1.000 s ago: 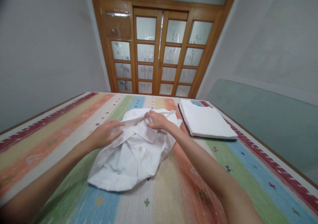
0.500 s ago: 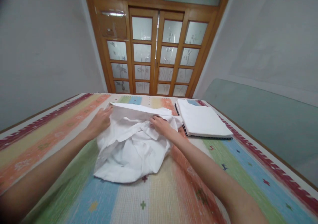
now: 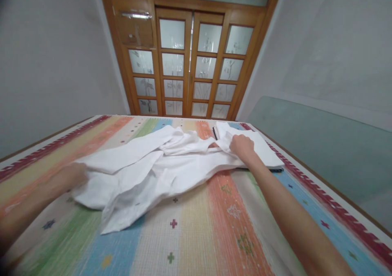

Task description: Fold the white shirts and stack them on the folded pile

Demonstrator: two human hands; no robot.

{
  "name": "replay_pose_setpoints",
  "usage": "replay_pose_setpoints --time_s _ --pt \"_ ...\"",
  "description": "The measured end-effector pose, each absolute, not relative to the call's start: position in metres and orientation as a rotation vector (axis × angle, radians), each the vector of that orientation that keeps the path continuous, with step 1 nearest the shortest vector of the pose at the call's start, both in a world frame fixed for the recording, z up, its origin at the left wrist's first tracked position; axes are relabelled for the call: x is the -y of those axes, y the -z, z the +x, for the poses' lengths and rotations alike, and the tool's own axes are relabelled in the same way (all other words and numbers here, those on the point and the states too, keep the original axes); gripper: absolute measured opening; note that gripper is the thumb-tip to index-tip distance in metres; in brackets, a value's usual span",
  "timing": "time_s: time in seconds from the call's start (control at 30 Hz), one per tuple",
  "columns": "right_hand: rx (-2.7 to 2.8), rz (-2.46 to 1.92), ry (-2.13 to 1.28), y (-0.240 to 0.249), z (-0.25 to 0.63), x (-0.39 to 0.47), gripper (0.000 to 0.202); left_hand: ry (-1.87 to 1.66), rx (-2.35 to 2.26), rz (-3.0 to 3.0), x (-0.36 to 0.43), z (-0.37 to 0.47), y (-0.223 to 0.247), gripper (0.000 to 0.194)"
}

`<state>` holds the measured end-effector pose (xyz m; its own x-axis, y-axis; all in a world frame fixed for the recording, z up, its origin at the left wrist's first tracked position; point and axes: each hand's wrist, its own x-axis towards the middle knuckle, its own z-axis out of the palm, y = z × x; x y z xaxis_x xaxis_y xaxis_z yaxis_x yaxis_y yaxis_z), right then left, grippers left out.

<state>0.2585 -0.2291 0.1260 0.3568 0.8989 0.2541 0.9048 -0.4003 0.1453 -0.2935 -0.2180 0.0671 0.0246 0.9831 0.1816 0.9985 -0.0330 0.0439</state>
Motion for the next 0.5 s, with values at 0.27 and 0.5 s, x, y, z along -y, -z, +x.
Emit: replay_pose_setpoints --time_s 0.27,0.5 --pt "1.939 -2.078 0.371 -0.112 0.185 0.225 0.033 0.252 1.823 -2.299 0.231 -0.204 -0.112 0.03" --pt "2.384 -1.384 -0.262 -0.078 0.079 0.207 0.02 0.226 1.493 -2.667 0.236 -0.122 -0.085 0.028"
